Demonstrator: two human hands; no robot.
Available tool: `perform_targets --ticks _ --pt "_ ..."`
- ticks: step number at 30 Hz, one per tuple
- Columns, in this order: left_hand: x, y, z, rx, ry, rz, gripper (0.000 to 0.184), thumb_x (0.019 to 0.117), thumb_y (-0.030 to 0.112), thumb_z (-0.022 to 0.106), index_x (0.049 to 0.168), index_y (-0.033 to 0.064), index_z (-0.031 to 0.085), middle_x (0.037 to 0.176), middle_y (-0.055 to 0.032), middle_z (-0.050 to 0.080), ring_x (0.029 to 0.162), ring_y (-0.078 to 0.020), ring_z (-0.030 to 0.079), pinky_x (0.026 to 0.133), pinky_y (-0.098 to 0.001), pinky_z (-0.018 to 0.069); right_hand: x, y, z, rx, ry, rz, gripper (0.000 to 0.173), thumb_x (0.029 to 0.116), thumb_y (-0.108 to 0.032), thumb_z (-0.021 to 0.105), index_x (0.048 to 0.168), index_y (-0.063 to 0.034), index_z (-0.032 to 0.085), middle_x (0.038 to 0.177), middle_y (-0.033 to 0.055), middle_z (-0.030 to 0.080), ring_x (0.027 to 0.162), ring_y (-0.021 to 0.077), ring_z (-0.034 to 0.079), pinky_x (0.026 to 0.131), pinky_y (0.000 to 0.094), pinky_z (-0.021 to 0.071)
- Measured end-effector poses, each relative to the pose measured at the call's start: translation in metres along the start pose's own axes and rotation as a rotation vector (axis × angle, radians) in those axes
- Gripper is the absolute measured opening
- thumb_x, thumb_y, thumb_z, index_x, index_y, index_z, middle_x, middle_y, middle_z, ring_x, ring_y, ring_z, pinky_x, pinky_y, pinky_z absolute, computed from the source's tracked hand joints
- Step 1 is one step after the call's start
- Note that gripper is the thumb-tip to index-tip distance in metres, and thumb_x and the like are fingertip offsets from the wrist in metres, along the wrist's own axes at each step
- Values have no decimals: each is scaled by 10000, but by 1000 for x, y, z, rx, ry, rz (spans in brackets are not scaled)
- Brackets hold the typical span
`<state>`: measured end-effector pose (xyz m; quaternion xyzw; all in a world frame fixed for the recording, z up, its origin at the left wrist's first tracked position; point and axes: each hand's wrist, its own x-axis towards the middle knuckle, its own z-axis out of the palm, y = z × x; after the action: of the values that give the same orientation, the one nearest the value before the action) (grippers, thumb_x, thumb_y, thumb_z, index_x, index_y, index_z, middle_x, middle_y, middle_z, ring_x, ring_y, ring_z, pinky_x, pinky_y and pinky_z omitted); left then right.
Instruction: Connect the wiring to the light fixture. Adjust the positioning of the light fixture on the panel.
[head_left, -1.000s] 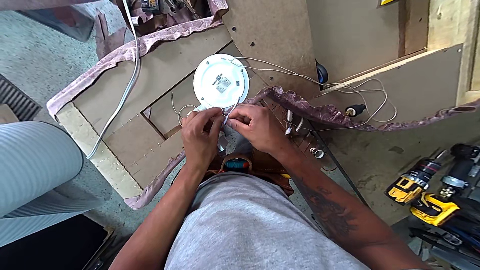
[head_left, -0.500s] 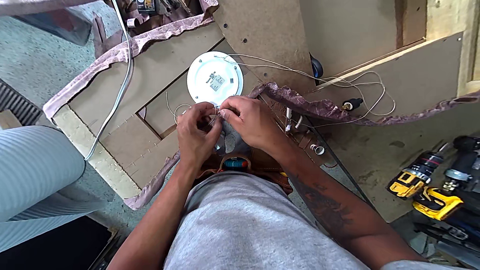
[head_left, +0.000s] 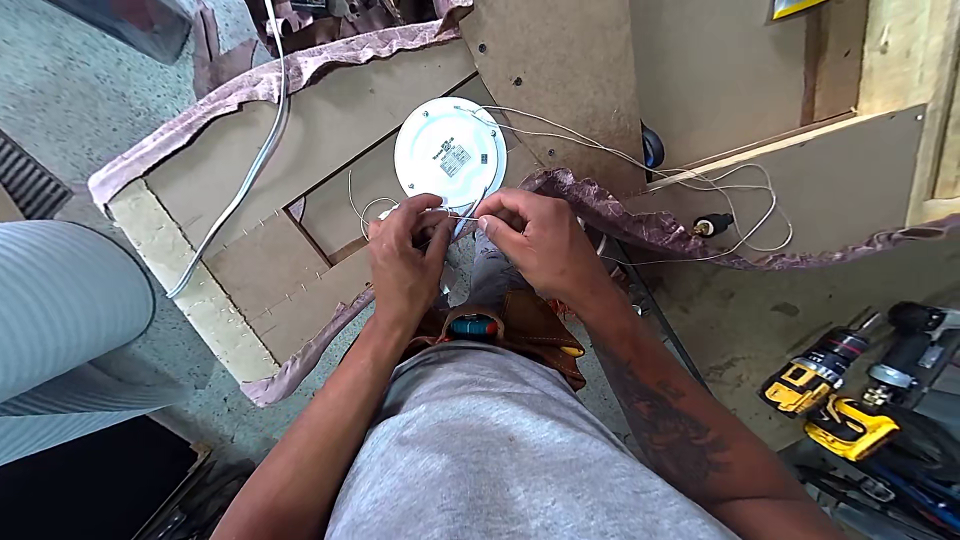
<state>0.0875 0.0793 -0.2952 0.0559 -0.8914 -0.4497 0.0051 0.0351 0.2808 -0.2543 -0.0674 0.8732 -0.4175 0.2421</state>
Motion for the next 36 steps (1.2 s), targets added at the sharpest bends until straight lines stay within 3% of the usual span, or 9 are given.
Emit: perform_targets --ticks 2,4,9,18,21,25,29,36 --pt "0 1 1 55 9 29 255 976 254 714 1219 184 677 1008 119 771 895 -22 669 941 -418 466 4 -2 2 -35 59 -75 149 1019 -291 622 1059 -241 756 896 -104 705 751 17 647 677 272 572" --pt "-1 1 2 77 18 40 262 977 246 706 1228 179 670 1019 113 770 909 -26 668 936 -408 463 14 -4 8 -94 68 -156 157 1013 -289 621 1041 -235 766 931 -92 710 789 28 653 709 300 574" --pt "0 2 3 91 37 60 296 988 228 680 1257 143 589 993 78 768 921 -52 684 953 -415 482 37 -9 10 -231 -63 -242 200 1031 -334 575 1049 -270 763 977 -104 728 890 53 678 774 374 564" --pt "-2 3 -1 80 54 36 224 988 238 675 1193 146 666 1052 79 755 996 -55 673 969 -406 490 41 -10 5 -349 -104 -211 194 1020 -351 580 994 -266 753 885 -83 713 804 90 670 706 403 542" --pt "0 2 -5 81 39 66 269 965 245 706 1218 157 703 1058 84 752 981 -78 660 928 -403 491 38 -9 3 -338 -101 -186 194 1021 -350 577 1016 -271 754 893 -88 713 804 80 666 711 390 545" --pt "1 0 -5 109 42 83 242 946 268 734 1174 189 751 1090 18 689 1025 -134 628 911 -377 511 33 -7 4 -310 -98 -173 195 1024 -346 579 1022 -270 759 885 -93 710 792 68 660 707 372 544" --pt "1 0 -5 130 64 66 144 955 276 728 1071 217 789 1049 0 654 1012 -162 590 900 -388 477 27 -7 4 -278 -76 -158 191 1026 -347 587 1032 -269 761 873 -101 707 767 50 651 702 357 549" --pt "2 4 -9 138 -47 10 167 989 357 681 1044 243 790 987 52 654 944 -125 580 880 -416 429 25 -11 12 -267 -23 -121 186 1020 -370 601 1013 -281 764 837 -114 710 745 45 657 675 366 547"
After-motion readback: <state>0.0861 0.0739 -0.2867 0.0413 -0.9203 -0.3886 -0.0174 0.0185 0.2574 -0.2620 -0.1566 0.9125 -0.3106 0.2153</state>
